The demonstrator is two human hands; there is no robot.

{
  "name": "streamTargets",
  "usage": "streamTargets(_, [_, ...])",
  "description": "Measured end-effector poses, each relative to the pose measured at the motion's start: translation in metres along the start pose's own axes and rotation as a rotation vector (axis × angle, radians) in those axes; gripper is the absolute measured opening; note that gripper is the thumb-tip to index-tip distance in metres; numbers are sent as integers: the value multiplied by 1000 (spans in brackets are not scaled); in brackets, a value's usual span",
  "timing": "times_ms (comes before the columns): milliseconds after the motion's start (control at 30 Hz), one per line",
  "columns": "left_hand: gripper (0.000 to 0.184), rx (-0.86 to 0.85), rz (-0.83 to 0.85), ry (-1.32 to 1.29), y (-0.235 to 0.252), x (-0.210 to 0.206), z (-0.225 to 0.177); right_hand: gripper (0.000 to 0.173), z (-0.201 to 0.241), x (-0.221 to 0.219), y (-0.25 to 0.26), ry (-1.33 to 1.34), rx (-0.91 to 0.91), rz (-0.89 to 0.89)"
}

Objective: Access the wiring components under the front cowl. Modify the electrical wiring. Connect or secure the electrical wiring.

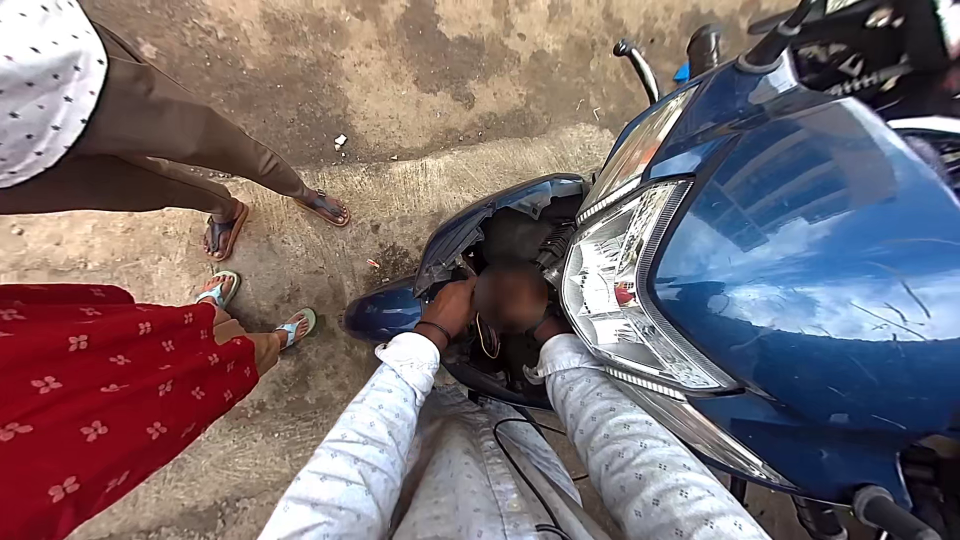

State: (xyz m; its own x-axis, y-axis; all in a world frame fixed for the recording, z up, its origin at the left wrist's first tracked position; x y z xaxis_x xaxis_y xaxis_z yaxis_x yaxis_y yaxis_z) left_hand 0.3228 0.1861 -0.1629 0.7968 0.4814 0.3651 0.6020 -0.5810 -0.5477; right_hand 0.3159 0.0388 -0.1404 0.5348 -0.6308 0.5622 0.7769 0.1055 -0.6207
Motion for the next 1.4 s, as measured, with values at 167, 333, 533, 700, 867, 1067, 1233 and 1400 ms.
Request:
streamTargets(167, [30,24,162,-151,18,11,10,26,1,-9,-18,258,17,-151])
streamTargets(333, [31,52,271,-192,28,30,15,18,-2,-20,-25,-13,151,-337])
streamTargets(533, [29,54,278,-316,28,32,26,16,4,-33,-28,-89,182,-471])
streamTargets(700, [30,29,262,-327,29,25,36,16,8,-45,-28,-87,11,-492])
streamTargets(867, [28,-9,217,-356,28,18,40,16,4,-46,-26,-167,-18,-493])
streamTargets(1067, [32,-11,65,-135,13,16,21,18,1,-50,-20,-256,52,-541])
streamTargets(1233, [33,52,-27,-125,3,1,20,17,-2,-24,-16,-178,93,-346])
streamTargets(1400, [32,78,-110,-248,0,-8,24,23,12,3,3,-166,13,-92])
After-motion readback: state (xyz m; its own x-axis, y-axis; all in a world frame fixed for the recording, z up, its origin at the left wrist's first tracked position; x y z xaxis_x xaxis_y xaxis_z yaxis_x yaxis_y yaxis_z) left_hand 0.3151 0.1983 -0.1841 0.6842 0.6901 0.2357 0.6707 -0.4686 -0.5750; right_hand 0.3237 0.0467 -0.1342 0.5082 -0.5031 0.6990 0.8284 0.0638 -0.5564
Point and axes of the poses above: each hand's wrist, its own y-axis towards the middle knuckle, its own x-axis out of the back of the hand, z = x × y, the point moved 3 cm from there along y, towards the middle knuckle, and after that the axes turned 5 degrees about z, right-handed, at the moved point
